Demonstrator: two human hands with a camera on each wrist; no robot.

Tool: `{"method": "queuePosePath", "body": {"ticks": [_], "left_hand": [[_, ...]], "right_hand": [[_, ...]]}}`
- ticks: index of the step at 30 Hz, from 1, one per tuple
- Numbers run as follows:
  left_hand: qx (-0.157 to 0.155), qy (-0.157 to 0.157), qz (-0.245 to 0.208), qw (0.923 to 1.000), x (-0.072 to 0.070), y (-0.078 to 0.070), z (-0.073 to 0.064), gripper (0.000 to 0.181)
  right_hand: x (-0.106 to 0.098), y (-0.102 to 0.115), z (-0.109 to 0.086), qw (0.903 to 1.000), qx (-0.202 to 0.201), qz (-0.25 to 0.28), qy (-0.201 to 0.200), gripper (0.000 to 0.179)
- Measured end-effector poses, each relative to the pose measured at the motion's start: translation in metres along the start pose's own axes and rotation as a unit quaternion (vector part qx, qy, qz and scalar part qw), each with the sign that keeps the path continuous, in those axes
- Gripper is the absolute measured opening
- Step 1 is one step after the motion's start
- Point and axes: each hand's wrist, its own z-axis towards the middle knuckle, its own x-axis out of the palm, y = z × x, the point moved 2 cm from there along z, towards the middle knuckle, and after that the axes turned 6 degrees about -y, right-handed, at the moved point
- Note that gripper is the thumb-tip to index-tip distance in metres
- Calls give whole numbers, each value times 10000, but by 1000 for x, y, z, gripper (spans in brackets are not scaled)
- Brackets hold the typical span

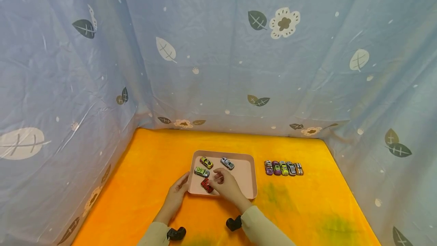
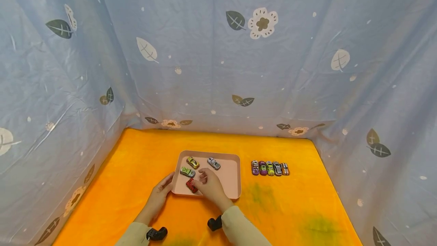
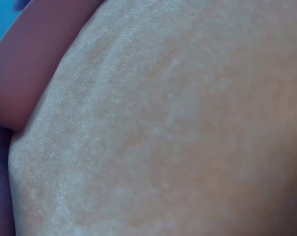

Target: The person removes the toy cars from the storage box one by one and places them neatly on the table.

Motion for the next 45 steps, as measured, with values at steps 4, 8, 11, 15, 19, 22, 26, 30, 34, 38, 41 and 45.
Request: {"method": "queuePosePath", "body": {"ticks": [4, 8, 11, 15, 19, 22, 26, 30, 34, 38, 41, 45], "left_hand": [[-54, 5, -100, 9999, 1, -2, 0, 46], [-162, -11, -176, 9997, 0, -2, 0, 45], [-224, 8, -156, 9996, 0, -2, 0, 45], [-234, 21, -47, 9997, -1, -3, 0, 45], [-305, 59, -75, 9995, -2, -8, -1, 46], [-342, 129, -141, 9992, -1, -17, -4, 46], [-302, 124, -129, 9994, 0, -24, -8, 46], [-225, 28, -132, 9997, 0, -9, -4, 45], [-179, -15, -169, 9997, 0, -1, -1, 45], [-168, 7, -195, 9997, 1, 0, -1, 45], [-151, 0, -169, 9997, 1, 0, 0, 45], [-139, -57, -63, 9999, 0, 1, 1, 46]], "right_hand": [[5, -6, 0, 10000, 89, -13, 2, 51], [9, -7, 0, 9998, 48, -176, 47, 50], [12, -6, 1, 9985, 76, -527, 138, 52], [14, -5, 2, 9950, 100, -962, 251, 53], [14, -2, 3, 9928, 36, -1158, 302, 45], [14, -2, 3, 9922, 40, -1207, 305, 39], [14, -3, 3, 9919, 48, -1234, 308, 36], [15, -5, 3, 9905, 8, -1344, 293, 34], [14, -7, 2, 9890, -107, -1465, 175, 33], [7, -4, 2, 9902, -215, -1382, 8, 33], [-5, 0, 3, 9920, -253, -1222, -208, 33], [-26, 4, 5, 9931, -136, -1012, -581, 37]]}}
